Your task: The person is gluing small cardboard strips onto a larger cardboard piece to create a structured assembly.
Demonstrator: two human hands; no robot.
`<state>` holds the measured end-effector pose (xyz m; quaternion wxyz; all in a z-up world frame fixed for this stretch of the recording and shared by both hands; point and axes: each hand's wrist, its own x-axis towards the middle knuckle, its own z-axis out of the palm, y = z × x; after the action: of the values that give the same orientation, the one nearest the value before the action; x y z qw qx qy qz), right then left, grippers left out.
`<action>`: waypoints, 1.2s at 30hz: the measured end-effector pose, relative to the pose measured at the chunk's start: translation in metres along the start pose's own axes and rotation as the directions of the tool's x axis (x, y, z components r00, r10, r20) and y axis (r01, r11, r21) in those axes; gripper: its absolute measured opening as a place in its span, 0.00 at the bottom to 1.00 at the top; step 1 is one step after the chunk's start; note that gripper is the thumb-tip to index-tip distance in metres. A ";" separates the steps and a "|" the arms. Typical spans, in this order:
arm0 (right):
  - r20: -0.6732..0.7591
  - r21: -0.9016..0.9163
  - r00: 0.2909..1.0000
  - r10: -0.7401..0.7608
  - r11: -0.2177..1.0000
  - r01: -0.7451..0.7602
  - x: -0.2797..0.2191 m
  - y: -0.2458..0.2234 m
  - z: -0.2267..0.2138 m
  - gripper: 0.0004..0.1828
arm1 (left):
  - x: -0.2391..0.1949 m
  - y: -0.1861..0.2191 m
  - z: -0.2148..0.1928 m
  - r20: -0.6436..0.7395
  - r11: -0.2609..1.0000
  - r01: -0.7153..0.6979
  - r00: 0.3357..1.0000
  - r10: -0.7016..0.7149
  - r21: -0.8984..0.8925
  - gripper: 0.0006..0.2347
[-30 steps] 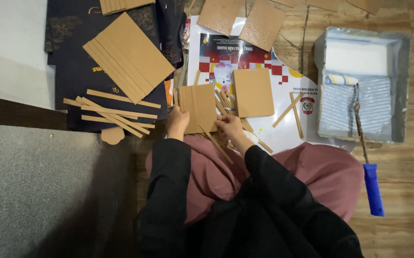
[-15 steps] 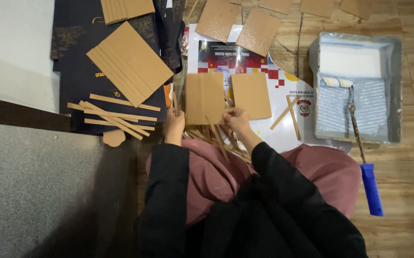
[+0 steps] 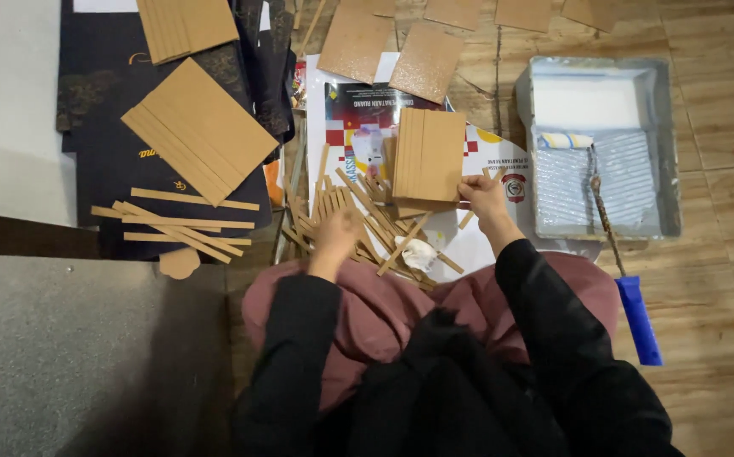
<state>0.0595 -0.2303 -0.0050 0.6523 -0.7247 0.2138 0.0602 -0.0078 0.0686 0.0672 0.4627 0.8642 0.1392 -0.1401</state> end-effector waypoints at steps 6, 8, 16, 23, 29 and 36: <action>0.043 0.030 0.999 0.022 0.999 -0.024 -0.011 -0.002 0.000 0.11 | -0.034 0.023 0.050 0.480 0.877 -0.316 0.870 0.116 0.362 0.15; 0.055 -0.002 0.998 0.013 1.000 -0.013 -0.014 0.002 -0.004 0.11 | -0.026 0.000 0.071 0.529 0.855 -0.383 0.834 0.157 0.349 0.15; 0.034 -0.027 0.999 0.022 0.999 -0.021 -0.030 0.026 -0.059 0.12 | -0.035 0.003 0.057 0.533 0.852 -0.300 0.846 0.029 0.429 0.10; 0.038 -0.041 0.999 -0.003 0.999 0.004 -0.028 0.020 -0.061 0.10 | -0.029 0.001 0.009 0.270 0.890 -0.034 0.958 -0.102 0.455 0.19; 0.070 -0.061 0.995 0.072 0.996 -0.068 -0.026 -0.005 -0.015 0.12 | -0.035 0.006 -0.019 -0.002 0.870 0.269 0.956 -0.295 0.414 0.13; 0.017 -0.100 0.998 0.055 0.994 -0.053 -0.036 -0.033 -0.003 0.12 | -0.054 0.053 -0.036 -0.317 0.862 0.288 0.935 -0.159 0.416 0.19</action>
<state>0.0396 -0.2232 0.0391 0.6158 -0.7494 0.2238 0.0955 -0.0340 0.0645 0.1471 0.2035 0.9371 0.2648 -0.1020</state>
